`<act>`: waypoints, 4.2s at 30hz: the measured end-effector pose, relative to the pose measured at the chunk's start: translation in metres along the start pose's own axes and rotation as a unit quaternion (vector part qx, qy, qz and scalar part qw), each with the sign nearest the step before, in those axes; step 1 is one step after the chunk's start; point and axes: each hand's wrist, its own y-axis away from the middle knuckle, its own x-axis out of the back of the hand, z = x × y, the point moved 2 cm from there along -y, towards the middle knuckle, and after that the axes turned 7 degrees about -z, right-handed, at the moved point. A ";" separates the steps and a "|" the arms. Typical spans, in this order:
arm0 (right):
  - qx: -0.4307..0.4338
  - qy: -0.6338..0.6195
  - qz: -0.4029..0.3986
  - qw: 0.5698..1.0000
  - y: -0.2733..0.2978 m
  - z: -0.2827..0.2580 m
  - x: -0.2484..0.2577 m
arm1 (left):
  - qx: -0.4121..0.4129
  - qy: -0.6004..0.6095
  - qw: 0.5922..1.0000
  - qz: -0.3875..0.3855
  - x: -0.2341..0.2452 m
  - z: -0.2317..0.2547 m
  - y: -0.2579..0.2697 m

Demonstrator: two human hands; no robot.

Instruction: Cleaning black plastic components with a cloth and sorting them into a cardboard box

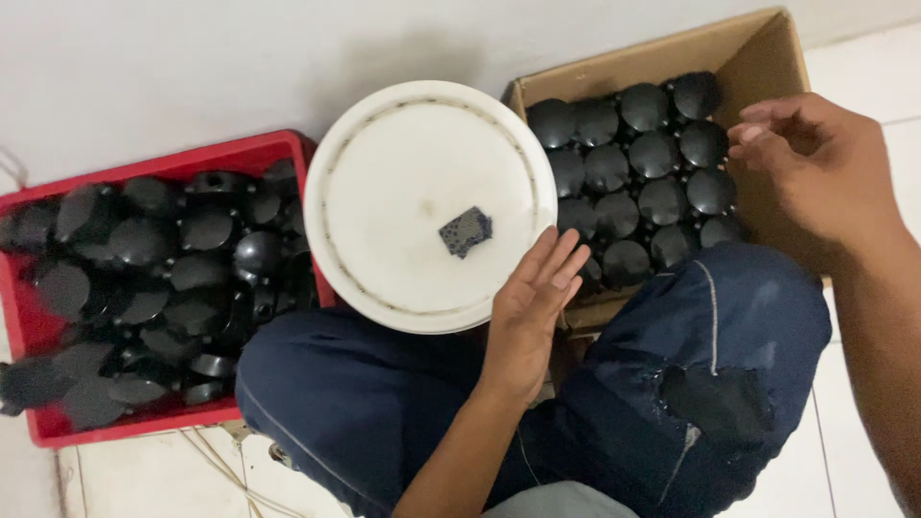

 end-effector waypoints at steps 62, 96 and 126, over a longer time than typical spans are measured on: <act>0.171 0.560 -0.451 0.674 -0.107 -0.242 -0.578 | -0.028 -0.161 0.889 0.428 0.428 0.108 0.043; 0.039 0.504 -0.507 0.698 -0.145 -0.211 -0.622 | 0.037 -0.223 0.890 0.395 0.482 0.107 -0.015; 0.239 0.062 -0.246 0.937 -0.046 -0.251 -0.242 | -0.130 -0.250 0.941 0.189 0.249 0.177 -0.043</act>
